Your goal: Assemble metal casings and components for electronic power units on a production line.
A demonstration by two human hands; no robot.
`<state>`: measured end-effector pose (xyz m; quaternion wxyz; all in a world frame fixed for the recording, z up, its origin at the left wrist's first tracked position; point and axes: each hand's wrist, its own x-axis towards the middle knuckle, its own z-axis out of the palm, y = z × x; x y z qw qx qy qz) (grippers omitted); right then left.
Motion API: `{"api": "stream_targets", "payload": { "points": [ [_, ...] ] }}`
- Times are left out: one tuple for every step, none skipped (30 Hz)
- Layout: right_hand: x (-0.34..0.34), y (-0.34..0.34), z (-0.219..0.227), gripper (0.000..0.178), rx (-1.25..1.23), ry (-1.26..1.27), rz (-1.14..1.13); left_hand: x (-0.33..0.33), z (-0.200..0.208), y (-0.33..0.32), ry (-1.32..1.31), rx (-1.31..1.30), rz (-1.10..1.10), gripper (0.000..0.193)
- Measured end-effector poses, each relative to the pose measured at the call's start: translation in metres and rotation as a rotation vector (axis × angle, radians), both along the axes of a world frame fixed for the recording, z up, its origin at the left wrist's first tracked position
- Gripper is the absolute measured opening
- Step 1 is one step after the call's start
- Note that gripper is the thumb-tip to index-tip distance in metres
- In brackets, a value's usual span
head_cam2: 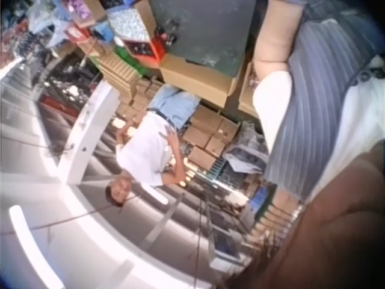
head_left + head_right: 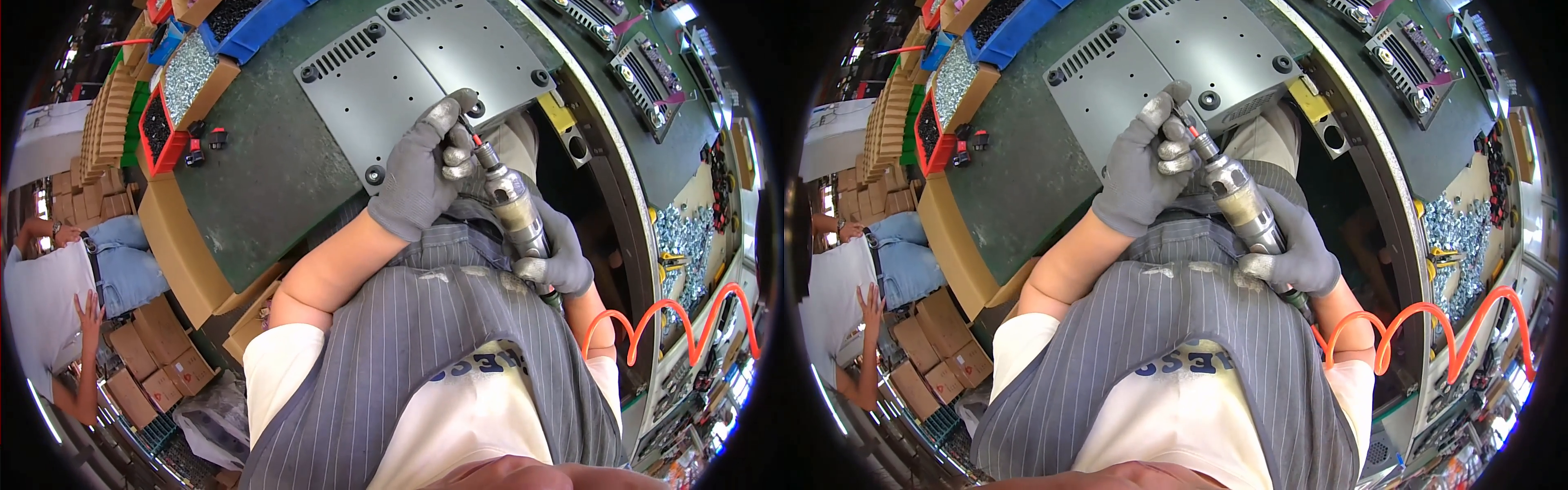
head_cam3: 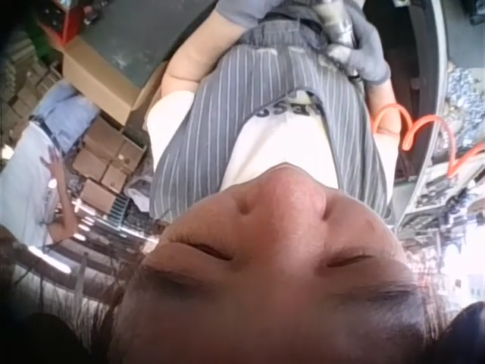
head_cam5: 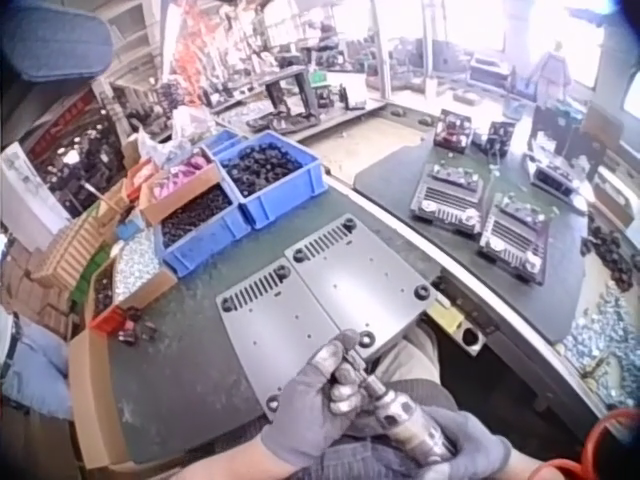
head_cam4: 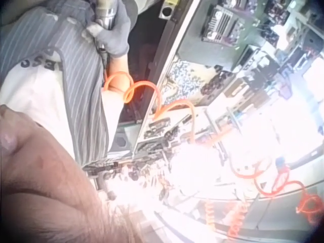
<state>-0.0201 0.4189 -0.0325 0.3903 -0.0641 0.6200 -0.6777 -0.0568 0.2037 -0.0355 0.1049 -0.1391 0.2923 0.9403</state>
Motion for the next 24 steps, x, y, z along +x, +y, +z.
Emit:
{"api": "stream_targets", "payload": {
  "points": [
    [0.000, 0.001, -0.001, 0.085, 0.002, -0.002, -0.002, 0.001, 0.001, 0.001, -0.030, 0.094, -0.002, 0.024],
    [0.001, 0.002, -0.003, 0.085, 0.017, 0.039, -0.007, 0.001, 0.002, 0.001, -0.060, 0.188, -0.003, 0.023],
    [0.002, 0.002, -0.004, 0.086, 0.033, 0.080, -0.009, 0.001, 0.005, 0.002, -0.062, 0.192, -0.002, 0.023],
    [0.002, 0.001, -0.003, 0.086, 0.036, 0.077, -0.008, 0.000, 0.007, 0.002, -0.074, 0.152, 0.004, 0.023],
    [0.002, -0.001, -0.002, 0.085, 0.034, 0.110, -0.031, 0.000, 0.008, 0.002, -0.087, 0.111, 0.011, 0.023],
    [0.002, -0.002, 0.000, 0.085, 0.032, 0.142, -0.055, -0.001, 0.007, 0.001, -0.089, 0.113, 0.012, 0.023],
    [0.002, -0.003, 0.001, 0.085, 0.033, 0.139, -0.054, -0.002, 0.006, 0.000, -0.044, 0.026, -0.007, 0.024],
    [0.002, -0.003, 0.003, 0.085, 0.105, 0.193, -0.039, -0.003, 0.005, -0.001, 0.001, -0.062, -0.025, 0.024],
    [0.003, -0.003, 0.003, 0.085, 0.176, 0.246, -0.024, -0.002, 0.004, -0.002, -0.004, -0.060, -0.024, 0.024],
    [0.003, -0.002, 0.003, 0.085, 0.178, 0.241, -0.021, -0.001, 0.004, -0.004, 0.041, -0.196, -0.035, 0.024],
    [0.002, -0.002, 0.002, 0.085, 0.167, 0.240, -0.016, -0.001, 0.005, -0.005, 0.085, -0.331, -0.046, 0.025],
    [0.002, -0.001, 0.001, 0.085, 0.158, 0.240, -0.012, -0.002, 0.005, -0.008, 0.081, -0.327, -0.047, 0.025],
    [0.003, 0.001, 0.000, 0.085, 0.162, 0.235, -0.012, -0.005, 0.006, -0.012, 0.011, -0.148, -0.064, 0.023],
    [0.005, 0.006, -0.003, 0.085, 0.139, 0.260, -0.023, -0.008, 0.006, -0.016, -0.059, 0.031, -0.079, 0.023],
    [0.006, 0.009, -0.005, 0.085, 0.112, 0.287, -0.034, -0.010, 0.006, -0.023, -0.062, 0.032, -0.079, 0.023],
    [0.008, 0.011, -0.007, 0.084, 0.089, 0.318, -0.079, -0.013, 0.006, -0.030, -0.028, 0.035, 0.044, 0.023],
    [0.011, 0.016, -0.009, 0.084, 0.091, 0.316, -0.079, -0.015, 0.005, -0.039, 0.006, 0.038, 0.167, 0.024],
    [0.014, 0.021, -0.010, 0.083, 0.132, 0.219, -0.085, -0.020, 0.001, -0.053, 0.006, 0.040, 0.168, 0.024],
    [0.015, 0.026, -0.013, 0.082, 0.170, 0.123, -0.089, -0.024, -0.006, -0.067, 0.026, 0.133, 0.176, 0.026],
    [0.015, 0.029, -0.020, 0.079, 0.204, 0.123, -0.078, -0.025, -0.011, -0.078, 0.046, 0.225, 0.184, 0.028],
    [0.014, 0.030, -0.027, 0.079, 0.208, 0.121, -0.079, -0.026, -0.012, -0.081, 0.043, 0.228, 0.183, 0.028],
    [0.012, 0.030, -0.032, 0.079, 0.223, 0.150, -0.077, -0.027, -0.012, -0.083, 0.053, 0.211, 0.178, 0.029],
    [0.010, 0.031, -0.035, 0.078, 0.237, 0.179, -0.075, -0.028, -0.013, -0.084, 0.063, 0.194, 0.173, 0.029],
    [0.007, 0.029, -0.036, 0.078, 0.248, 0.162, -0.046, -0.028, -0.014, -0.086, 0.062, 0.195, 0.176, 0.029]
  ]
}}
